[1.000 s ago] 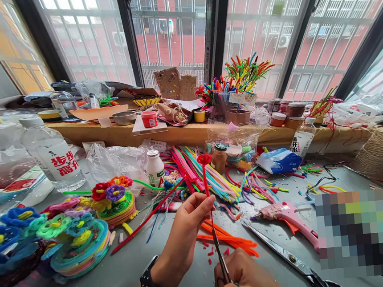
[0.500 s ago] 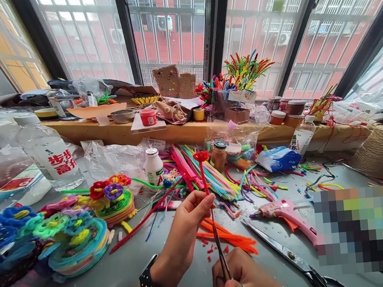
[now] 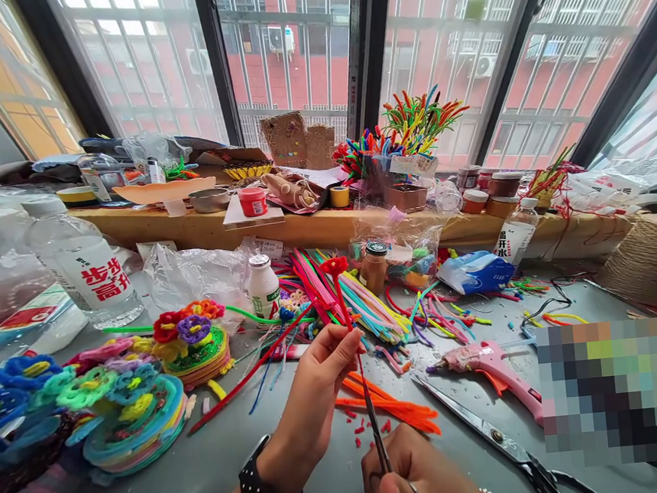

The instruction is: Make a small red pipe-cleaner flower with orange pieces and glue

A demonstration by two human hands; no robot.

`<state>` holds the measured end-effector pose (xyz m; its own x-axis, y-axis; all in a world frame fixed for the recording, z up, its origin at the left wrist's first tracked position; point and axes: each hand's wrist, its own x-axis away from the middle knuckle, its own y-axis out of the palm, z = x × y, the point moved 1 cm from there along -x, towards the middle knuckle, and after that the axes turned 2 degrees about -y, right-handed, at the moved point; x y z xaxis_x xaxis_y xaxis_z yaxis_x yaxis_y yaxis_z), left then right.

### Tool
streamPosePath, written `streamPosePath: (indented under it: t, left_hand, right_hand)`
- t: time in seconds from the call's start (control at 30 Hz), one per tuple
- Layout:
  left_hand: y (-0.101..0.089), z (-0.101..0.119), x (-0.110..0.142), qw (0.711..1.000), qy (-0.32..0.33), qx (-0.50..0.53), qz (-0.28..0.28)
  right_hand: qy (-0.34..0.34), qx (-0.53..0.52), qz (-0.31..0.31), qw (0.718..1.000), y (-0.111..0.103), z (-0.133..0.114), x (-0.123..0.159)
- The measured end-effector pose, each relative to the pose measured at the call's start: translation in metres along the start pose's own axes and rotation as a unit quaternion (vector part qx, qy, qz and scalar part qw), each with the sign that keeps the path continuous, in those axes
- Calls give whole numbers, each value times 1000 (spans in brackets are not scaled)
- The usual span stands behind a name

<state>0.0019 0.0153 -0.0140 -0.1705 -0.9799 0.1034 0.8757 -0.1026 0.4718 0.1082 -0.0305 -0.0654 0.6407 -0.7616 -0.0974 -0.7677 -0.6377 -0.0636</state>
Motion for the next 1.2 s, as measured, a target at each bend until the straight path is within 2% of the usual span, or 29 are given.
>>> streamPosePath:
  t: [0.23,0.6,0.83,1.2]
  left_hand:
    - [0,-1,1,1000,-20,-8,-13]
    - [4,0,4,999,-17,-31,-17]
    - [5,2,3,1000,-14,-14,-4]
    - [3,1,2,1000,-12,-2,-12]
  right_hand:
    - [-32,-14,-25,999,-1,3,2]
    - [-33,-13,-7,999,-4,0,0]
    - [21,15,22,999,-3,0,-1]
    - [23,29,32,999,-1,-3,-1]
